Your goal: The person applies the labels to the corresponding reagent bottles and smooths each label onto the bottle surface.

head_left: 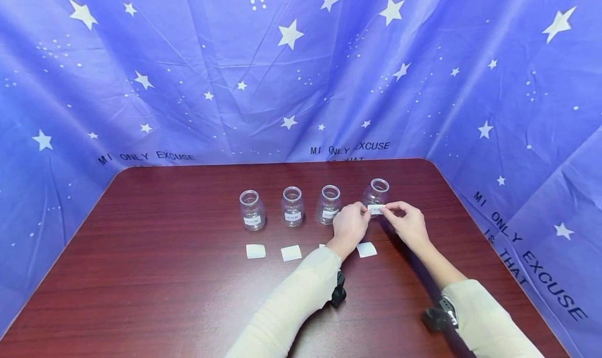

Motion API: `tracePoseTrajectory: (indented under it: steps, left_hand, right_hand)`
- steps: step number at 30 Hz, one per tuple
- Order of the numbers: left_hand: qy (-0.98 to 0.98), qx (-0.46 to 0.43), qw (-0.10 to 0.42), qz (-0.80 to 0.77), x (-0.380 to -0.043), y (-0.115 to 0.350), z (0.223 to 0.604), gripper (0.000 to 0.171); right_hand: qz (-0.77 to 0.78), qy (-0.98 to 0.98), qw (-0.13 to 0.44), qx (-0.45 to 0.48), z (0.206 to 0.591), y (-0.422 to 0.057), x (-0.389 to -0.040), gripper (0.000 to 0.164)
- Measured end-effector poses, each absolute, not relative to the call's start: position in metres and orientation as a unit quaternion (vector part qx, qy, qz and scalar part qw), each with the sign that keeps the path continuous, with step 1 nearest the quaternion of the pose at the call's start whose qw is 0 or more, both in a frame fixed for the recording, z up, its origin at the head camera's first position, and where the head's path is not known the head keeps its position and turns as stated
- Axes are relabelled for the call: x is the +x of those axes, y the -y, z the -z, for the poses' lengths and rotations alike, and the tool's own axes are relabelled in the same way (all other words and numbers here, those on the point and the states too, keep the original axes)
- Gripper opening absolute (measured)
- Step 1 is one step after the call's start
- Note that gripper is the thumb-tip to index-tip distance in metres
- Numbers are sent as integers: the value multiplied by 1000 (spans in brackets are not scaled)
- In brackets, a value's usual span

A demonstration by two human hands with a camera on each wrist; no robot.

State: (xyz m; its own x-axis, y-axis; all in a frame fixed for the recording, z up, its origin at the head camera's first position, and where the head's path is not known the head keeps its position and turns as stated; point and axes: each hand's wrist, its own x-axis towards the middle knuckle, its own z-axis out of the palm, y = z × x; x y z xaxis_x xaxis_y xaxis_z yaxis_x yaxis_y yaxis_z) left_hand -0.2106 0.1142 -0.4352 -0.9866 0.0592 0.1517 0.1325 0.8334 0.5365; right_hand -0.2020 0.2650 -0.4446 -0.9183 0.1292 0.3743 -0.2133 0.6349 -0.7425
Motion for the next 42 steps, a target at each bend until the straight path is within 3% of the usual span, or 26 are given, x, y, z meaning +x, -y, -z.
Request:
tracePoseTrajectory:
  steps: [23,37,42]
  left_hand:
    - [952,-48,80,293,-214,-114,440,16]
    - [952,-47,59,296,-212,-115,440,17]
    - [952,-41,55,297,-211,-115,439,18]
  right_hand:
    - [-403,886,229,15,448,-265,-203,18]
    - [-506,858,90,3,451,-269,-211,65]
    - [-527,848,58,17,453,-271,-213,66]
